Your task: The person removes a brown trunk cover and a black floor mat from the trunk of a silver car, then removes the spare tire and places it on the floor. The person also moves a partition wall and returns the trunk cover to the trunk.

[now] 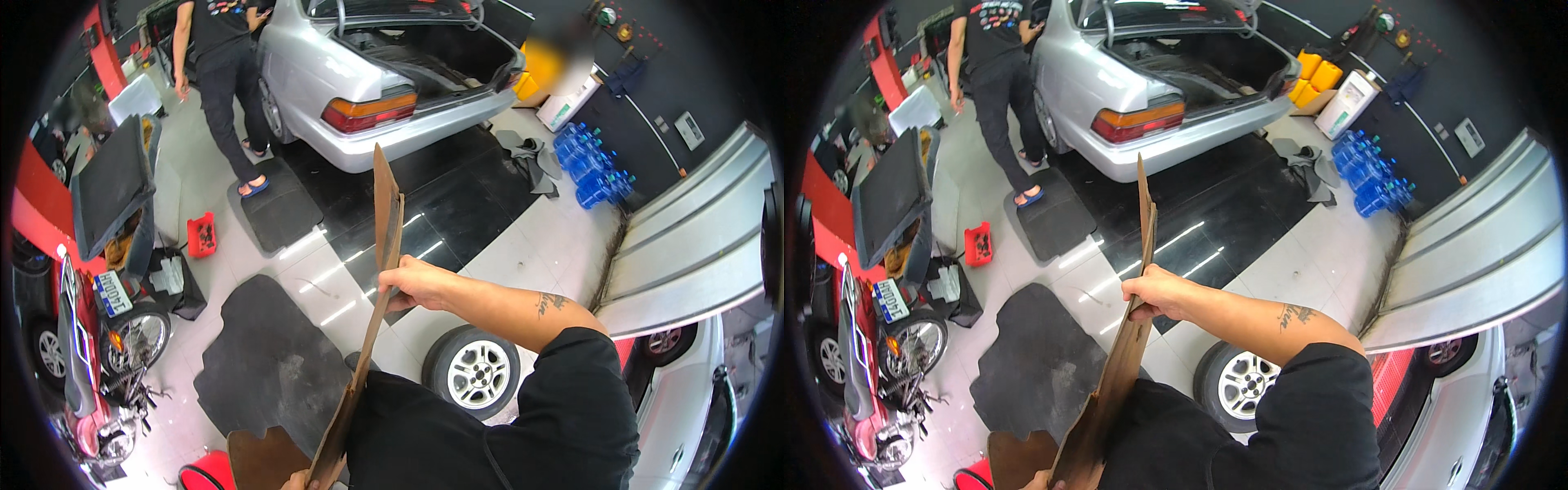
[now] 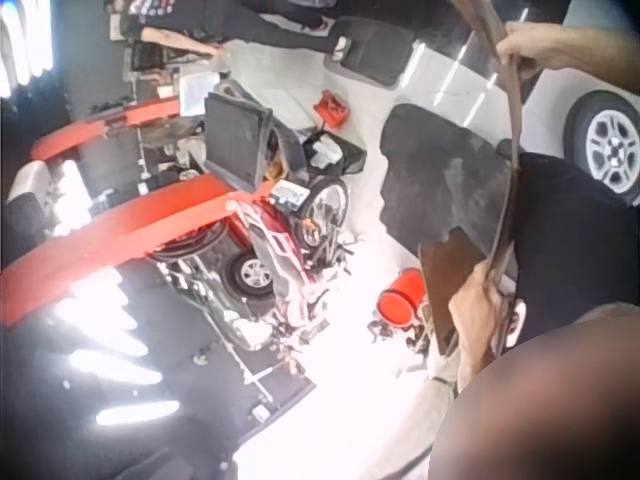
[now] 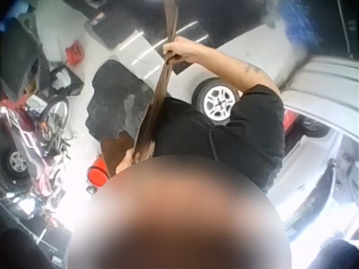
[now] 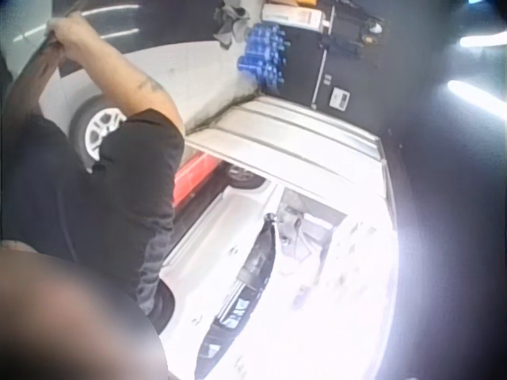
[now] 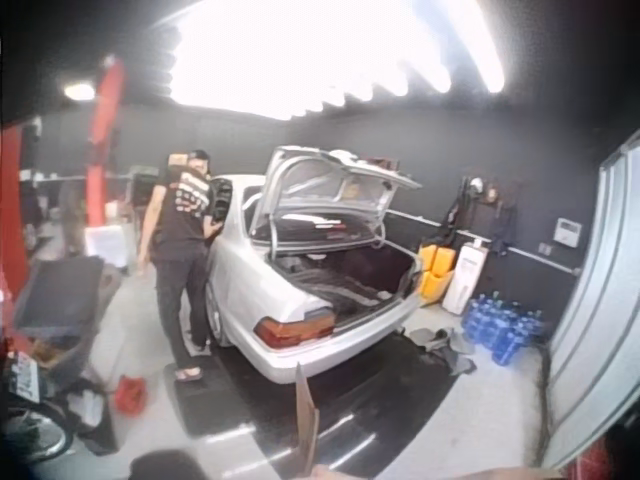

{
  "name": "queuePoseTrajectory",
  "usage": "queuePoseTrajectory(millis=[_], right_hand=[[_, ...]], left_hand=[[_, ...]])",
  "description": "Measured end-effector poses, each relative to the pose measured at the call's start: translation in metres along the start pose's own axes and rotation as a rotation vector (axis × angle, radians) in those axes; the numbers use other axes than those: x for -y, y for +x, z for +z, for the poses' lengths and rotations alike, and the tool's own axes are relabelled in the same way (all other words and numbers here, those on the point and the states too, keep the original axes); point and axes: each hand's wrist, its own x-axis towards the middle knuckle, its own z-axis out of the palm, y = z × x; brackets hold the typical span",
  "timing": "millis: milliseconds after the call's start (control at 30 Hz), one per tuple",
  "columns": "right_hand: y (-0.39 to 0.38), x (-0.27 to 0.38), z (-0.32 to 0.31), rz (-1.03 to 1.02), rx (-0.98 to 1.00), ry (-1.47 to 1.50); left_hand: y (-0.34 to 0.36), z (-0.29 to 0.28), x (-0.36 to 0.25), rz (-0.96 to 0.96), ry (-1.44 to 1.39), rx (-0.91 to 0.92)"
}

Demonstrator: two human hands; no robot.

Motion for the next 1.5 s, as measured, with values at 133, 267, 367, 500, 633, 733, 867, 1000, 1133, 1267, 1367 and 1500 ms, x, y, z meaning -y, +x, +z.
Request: queuePoseTrajectory(millis=[133, 267, 367, 500, 633, 733, 867, 1000, 1133, 1267, 1367, 1500], right_hand=[[-0.029, -0.007, -0.017, -0.028, -0.109, 0.038], [-0.053, -0.016, -0.044, -0.056, -0.150, 0.100], [-0.068, -0.021, -0.072, -0.069, -0.207, 0.156], [-0.083, -0.018, -0.117, -0.091, -0.262, 0.226], [-0.095, -0.012, -0.168, -0.113, -0.320, 0.274], [-0.101, -0.010, -0.208, -0.134, -0.339, 0.295], [-0.102, -0.018, -0.252, -0.181, -0.412, 0.371], [-0.095, -0.034, -0.275, -0.235, -0.470, 0.437], [-0.085, -0.046, -0.281, -0.321, -0.539, 0.497], [-0.085, -0.057, -0.281, -0.325, -0.562, 0.491], [-0.087, -0.067, -0.285, -0.360, -0.629, 0.576], [-0.088, -0.086, -0.306, -0.382, -0.690, 0.640]], left_hand=[[0.007, -0.005, -0.002, 0.091, 0.016, 0.022], [0.021, -0.005, -0.016, 0.170, 0.083, 0.069], [0.033, -0.006, -0.038, 0.208, 0.138, 0.090], [0.058, -0.009, -0.080, 0.195, 0.182, 0.157], [0.088, -0.007, -0.127, 0.216, 0.208, 0.204], [0.112, 0.001, -0.158, 0.272, 0.209, 0.214], [0.145, 0.019, -0.184, 0.392, 0.258, 0.217], [0.177, 0.047, -0.193, 0.507, 0.217, 0.134], [0.208, 0.073, -0.187, 0.583, 0.173, 0.093], [0.244, 0.091, -0.176, 0.694, 0.143, 0.095], [0.268, 0.096, -0.178, 0.772, 0.196, 0.150], [0.300, 0.109, -0.200, 0.857, 0.233, 0.190]])
